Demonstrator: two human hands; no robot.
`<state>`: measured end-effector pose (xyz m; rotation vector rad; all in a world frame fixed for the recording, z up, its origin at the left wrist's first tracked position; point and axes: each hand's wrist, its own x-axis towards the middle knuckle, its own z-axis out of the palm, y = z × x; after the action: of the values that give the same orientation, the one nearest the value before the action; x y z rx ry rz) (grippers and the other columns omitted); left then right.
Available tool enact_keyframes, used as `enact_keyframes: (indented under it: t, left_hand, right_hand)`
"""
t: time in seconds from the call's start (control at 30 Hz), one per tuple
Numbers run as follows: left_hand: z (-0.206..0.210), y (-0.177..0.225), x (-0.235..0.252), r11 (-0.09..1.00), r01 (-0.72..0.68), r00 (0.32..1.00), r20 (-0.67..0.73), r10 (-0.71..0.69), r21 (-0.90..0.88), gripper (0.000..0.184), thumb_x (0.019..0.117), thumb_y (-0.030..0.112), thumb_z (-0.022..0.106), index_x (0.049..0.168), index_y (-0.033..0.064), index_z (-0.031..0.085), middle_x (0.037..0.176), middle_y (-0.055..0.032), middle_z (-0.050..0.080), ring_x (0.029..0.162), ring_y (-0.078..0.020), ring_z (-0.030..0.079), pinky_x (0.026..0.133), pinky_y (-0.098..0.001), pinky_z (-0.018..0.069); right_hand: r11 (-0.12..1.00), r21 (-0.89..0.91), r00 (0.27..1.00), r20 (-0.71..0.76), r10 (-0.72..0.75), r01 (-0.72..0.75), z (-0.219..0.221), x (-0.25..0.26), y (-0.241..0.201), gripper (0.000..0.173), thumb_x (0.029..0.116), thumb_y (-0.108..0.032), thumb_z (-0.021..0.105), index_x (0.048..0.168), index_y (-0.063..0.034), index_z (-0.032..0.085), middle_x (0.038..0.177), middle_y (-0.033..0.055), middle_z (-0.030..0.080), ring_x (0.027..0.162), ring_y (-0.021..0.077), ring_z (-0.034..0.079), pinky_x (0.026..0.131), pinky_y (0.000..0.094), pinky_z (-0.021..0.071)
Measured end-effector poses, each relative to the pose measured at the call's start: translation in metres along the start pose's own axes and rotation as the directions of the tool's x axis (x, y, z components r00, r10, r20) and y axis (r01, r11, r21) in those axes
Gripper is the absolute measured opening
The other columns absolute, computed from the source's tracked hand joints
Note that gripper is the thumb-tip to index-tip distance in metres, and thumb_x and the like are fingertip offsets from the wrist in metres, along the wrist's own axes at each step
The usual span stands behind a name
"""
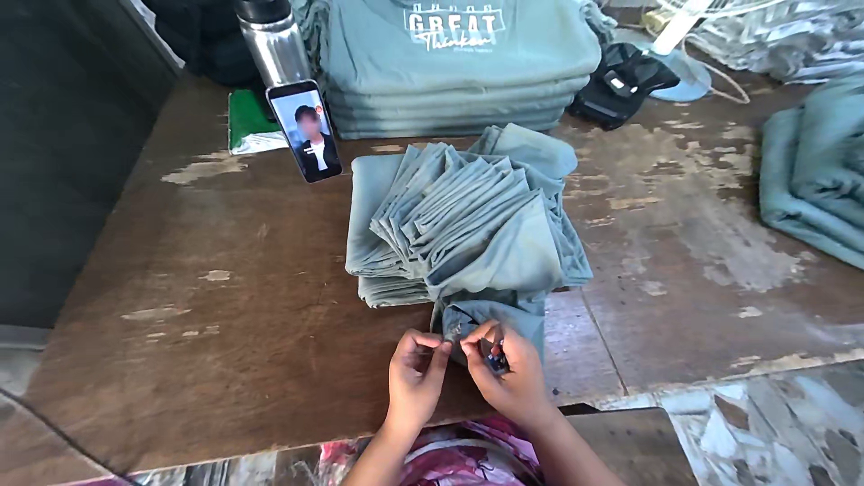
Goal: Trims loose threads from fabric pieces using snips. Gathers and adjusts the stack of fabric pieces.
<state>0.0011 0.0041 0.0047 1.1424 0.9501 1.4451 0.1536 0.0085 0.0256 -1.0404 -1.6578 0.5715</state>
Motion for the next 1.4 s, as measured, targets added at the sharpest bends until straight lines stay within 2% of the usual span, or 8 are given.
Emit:
enact_keyframes:
  t: [0.13, 0.33, 0.57, 0.73, 0.93, 1.03, 1.2, 1.4]
  left_hand:
    - [0.001, 0.004, 0.004, 0.995, 0.07, 0.998, -0.003, -0.07, -0.07, 0.026, 0.0913, -0.005, 0.065, 0.115, -0.0014, 0.055, 0.099, 0.0001, 0.073, 0.089, -0.0059, 0.071, 0.081, -0.0246, 0.0599]
    - [-0.003, 0.004, 0.004, 0.988, 0.134, 0.99, -0.027, -0.137, -0.08, 0.016, 0.0895, -0.007, 0.067, 0.103, -0.0005, 0.065, 0.094, -0.0022, 0.073, 0.085, -0.0081, 0.071, 0.081, -0.0265, 0.0602]
    - [-0.019, 0.012, 0.006, 0.954, -0.183, 0.983, 0.056, 0.175, 0.237, 0.01, 0.0797, -0.006, 0.076, 0.087, 0.001, 0.075, 0.094, -0.0042, 0.076, 0.093, -0.0097, 0.074, 0.083, -0.0247, 0.0623]
    - [-0.02, 0.017, 0.009, 0.933, -0.236, 0.97, 0.125, 0.209, 0.273, 0.009, 0.0774, -0.003, 0.079, 0.081, 0.0026, 0.074, 0.089, -0.0028, 0.076, 0.089, -0.0083, 0.074, 0.084, -0.0236, 0.0616]
    - [-0.041, 0.019, 0.014, 0.821, -0.313, 0.936, 0.3, 0.182, 0.478, 0.005, 0.0823, -0.002, 0.071, 0.082, 0.0018, 0.075, 0.092, -0.0046, 0.077, 0.093, -0.0074, 0.072, 0.09, -0.0202, 0.0556]
    - [-0.045, 0.021, 0.015, 0.798, -0.283, 0.919, 0.388, 0.067, 0.533, 0.008, 0.0876, 0.002, 0.067, 0.086, 0.003, 0.075, 0.094, -0.0037, 0.077, 0.094, -0.0074, 0.071, 0.091, -0.0202, 0.0544]
    - [-0.041, 0.021, 0.013, 0.844, -0.183, 0.936, 0.352, -0.007, 0.504, 0.004, 0.0895, 0.003, 0.066, 0.088, 0.0025, 0.07, 0.095, -0.0056, 0.075, 0.089, -0.0051, 0.071, 0.079, -0.0178, 0.0578]
    - [-0.036, 0.016, 0.009, 0.87, -0.19, 0.945, 0.324, 0.037, 0.455, 0.003, 0.0883, -0.001, 0.064, 0.089, 0.001, 0.067, 0.094, -0.0069, 0.073, 0.092, -0.0077, 0.071, 0.084, -0.0202, 0.0583]
  right_hand:
    - [0.933, 0.359, 0.948, 0.291, -0.126, 0.014, -0.019, -0.002, -0.013, 0.012, 0.1002, -0.015, 0.057, 0.094, -0.0056, 0.052, 0.082, 0.0068, 0.056, 0.075, 0.0069, 0.056, 0.068, 0.0182, 0.0484]
    - [0.887, -0.457, 0.993, 0.064, 0.1, -0.06, -0.016, -0.001, 0.03, 0.032, 0.0865, -0.029, 0.073, 0.091, 0.0013, 0.065, 0.099, 0.0196, 0.065, 0.086, 0.0293, 0.066, 0.072, 0.0418, 0.057]
    - [0.947, -0.318, 0.998, -0.053, 0.023, -0.038, -0.037, -0.003, 0.035, 0.032, 0.0886, -0.022, 0.07, 0.104, 0.0052, 0.061, 0.102, 0.0162, 0.061, 0.084, 0.0103, 0.059, 0.074, 0.0178, 0.05]
    - [0.83, -0.538, 0.981, 0.02, 0.192, -0.151, -0.027, 0.005, 0.041, 0.026, 0.0757, -0.006, 0.069, 0.096, 0.0088, 0.062, 0.105, 0.0287, 0.062, 0.087, 0.0367, 0.067, 0.072, 0.0441, 0.0579]
    - [0.993, 0.118, 0.999, 0.051, 0.004, -0.01, -0.062, -0.005, 0.037, 0.021, 0.0858, -0.007, 0.058, 0.105, -0.015, 0.056, 0.112, -0.0005, 0.075, 0.103, 0.0065, 0.071, 0.085, 0.0233, 0.0581]
    - [0.979, -0.199, 0.968, 0.236, 0.085, -0.037, -0.068, -0.011, 0.034, 0.013, 0.0869, -0.014, 0.056, 0.092, -0.0041, 0.063, 0.081, 0.0044, 0.072, 0.069, 0.011, 0.065, 0.063, 0.0288, 0.0539]
    - [0.834, -0.535, 0.896, 0.426, 0.124, 0.139, -0.042, -0.018, 0.03, 0.058, 0.1019, -0.058, 0.044, 0.086, -0.006, 0.063, 0.085, 0.0128, 0.065, 0.084, 0.0326, 0.065, 0.07, 0.0466, 0.0551]
    - [0.77, -0.605, 0.894, 0.435, 0.11, 0.2, -0.035, -0.021, 0.031, 0.06, 0.1043, -0.056, 0.037, 0.082, -0.0093, 0.067, 0.088, 0.0104, 0.066, 0.089, 0.0342, 0.066, 0.067, 0.047, 0.0555]
